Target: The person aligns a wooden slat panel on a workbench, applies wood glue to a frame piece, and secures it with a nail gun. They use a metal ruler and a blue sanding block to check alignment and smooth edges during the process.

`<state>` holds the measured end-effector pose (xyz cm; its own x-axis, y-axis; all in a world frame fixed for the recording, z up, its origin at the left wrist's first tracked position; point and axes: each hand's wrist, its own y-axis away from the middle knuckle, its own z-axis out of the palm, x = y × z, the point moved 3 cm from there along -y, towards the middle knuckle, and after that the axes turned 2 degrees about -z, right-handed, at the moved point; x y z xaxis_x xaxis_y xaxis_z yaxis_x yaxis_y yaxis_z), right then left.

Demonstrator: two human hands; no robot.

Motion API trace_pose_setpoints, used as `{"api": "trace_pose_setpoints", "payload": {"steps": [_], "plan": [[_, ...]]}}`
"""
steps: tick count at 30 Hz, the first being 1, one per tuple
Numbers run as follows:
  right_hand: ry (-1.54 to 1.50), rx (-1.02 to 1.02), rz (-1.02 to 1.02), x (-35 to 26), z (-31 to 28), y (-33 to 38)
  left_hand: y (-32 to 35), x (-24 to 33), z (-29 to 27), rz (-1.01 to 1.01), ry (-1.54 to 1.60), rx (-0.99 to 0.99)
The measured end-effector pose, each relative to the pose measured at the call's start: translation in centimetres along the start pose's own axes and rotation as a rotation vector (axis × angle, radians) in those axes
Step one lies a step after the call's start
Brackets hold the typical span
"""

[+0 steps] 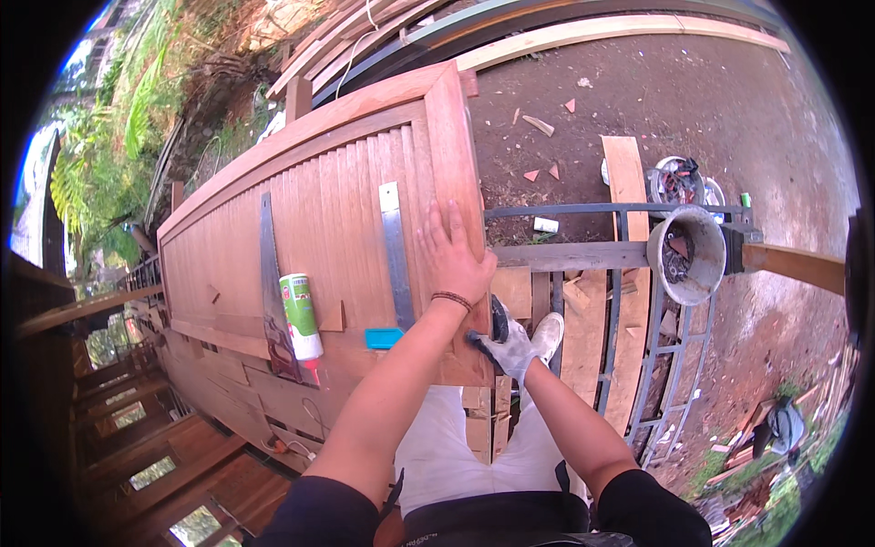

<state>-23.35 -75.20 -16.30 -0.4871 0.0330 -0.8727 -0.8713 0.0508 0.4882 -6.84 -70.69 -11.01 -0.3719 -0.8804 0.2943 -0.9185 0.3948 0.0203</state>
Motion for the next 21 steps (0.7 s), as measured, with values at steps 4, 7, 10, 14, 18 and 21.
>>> {"api": "trace_pose_setpoints", "payload": {"steps": [4, 7, 10, 14, 18, 21], "plan": [[-0.146, 0.15, -0.091, -0.2, 1.2, -1.6, 0.3, -1.4, -0.3, 0.016, 0.16, 0.015], [-0.264, 0.141, -0.035, -0.9, 1.1, -1.6, 1.3, -5.5, -3.1, 0.024, 0.727, -0.014], [-0.338, 0.148, -0.011, -1.8, 0.9, -1.1, 6.9, -12.7, -7.2, -0.248, 0.557, -0.015], [-0.227, 0.138, -0.032, 0.1, 0.4, -1.3, 12.0, -14.8, -7.6, -0.182, 0.189, -0.099], [-0.172, 0.124, -0.005, -1.8, 0.3, -1.1, 12.6, -14.0, -6.9, -0.166, 0.195, -0.06], [-0.152, 0.138, 0.005, -2.2, 0.3, -0.9, 12.8, -13.2, -6.2, -0.227, 0.282, -0.109]]}}
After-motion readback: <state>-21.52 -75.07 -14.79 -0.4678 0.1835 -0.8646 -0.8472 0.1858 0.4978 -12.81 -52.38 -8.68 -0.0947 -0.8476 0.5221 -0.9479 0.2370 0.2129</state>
